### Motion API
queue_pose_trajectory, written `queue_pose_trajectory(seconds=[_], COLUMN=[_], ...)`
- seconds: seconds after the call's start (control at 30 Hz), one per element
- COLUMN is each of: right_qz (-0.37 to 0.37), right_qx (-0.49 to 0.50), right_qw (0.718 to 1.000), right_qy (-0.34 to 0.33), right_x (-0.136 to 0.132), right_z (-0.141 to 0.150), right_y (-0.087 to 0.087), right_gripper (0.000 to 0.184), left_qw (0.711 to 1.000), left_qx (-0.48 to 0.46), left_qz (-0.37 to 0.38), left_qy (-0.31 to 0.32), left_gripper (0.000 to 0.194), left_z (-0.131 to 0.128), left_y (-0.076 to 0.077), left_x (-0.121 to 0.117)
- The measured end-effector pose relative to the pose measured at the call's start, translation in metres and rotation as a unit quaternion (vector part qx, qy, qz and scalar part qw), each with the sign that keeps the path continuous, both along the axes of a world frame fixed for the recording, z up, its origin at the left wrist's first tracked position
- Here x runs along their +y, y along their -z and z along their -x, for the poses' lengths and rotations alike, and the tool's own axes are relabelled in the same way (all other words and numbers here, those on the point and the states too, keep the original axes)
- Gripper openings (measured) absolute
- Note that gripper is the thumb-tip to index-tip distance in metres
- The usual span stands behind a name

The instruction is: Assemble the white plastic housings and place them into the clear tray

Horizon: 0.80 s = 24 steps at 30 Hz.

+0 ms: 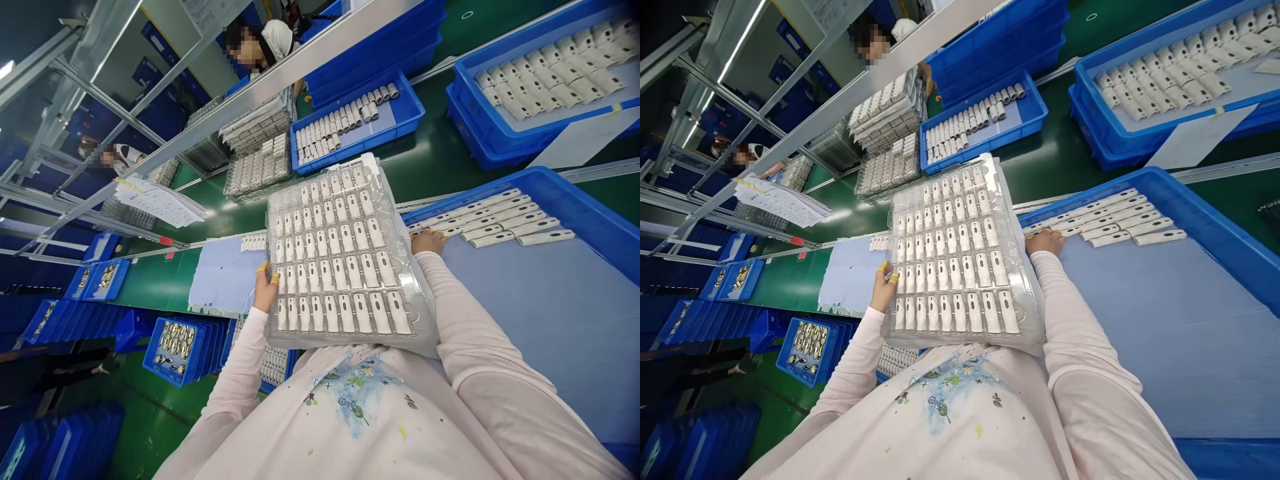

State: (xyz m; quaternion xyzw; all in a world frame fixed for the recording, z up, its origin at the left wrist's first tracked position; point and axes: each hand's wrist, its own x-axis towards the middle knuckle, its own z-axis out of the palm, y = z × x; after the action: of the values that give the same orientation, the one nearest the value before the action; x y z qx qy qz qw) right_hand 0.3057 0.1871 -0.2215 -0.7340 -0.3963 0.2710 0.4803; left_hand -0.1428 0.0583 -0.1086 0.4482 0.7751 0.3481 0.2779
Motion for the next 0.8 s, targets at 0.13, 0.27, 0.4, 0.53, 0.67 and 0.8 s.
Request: queue_pose_trajectory(seconds=[0.13, 0.27, 0.4, 0.53, 0.67, 0.8], right_qz=[0.049, 0.095, 0.142, 0.154, 0.139, 0.122], right_qx=[0.009, 0.011, 0.001, 0.008, 0.004, -0.02], right_qw=[0.999, 0.995, 0.989, 0.988, 0.99, 0.991], right_qy=[0.016, 0.021, 0.029, 0.007, -0.024, -0.043], right_x=[0.0, -0.007, -0.02, -0.038, -0.052, -0.051], right_z=[-0.003, -0.01, -0.005, 0.004, 0.007, 0.002], right_y=[-0.007, -0.014, -0.016, -0.023, -0.037, -0.059], right_gripper=[0.04, 0.036, 0.034, 0.037, 0.038, 0.02], left_qw=[1.0, 1.0, 1.0, 1.0, 0.999, 0.999], left_qx=[-0.004, -0.009, -0.014, -0.021, -0.033, -0.051], left_qz=[-0.008, -0.015, -0.019, -0.019, -0.017, -0.007], left_qy=[0.001, 0.001, 0.002, 0.003, 0.004, 0.011], left_gripper=[0.058, 0.06, 0.06, 0.061, 0.063, 0.062], left_z=[0.0, 0.001, 0.003, 0.006, 0.005, 0.003], left_y=[0.002, 0.004, 0.007, 0.009, 0.01, 0.007], left_x=[0.0, 0.0, 0.0, 0.001, 0.002, 0.002])
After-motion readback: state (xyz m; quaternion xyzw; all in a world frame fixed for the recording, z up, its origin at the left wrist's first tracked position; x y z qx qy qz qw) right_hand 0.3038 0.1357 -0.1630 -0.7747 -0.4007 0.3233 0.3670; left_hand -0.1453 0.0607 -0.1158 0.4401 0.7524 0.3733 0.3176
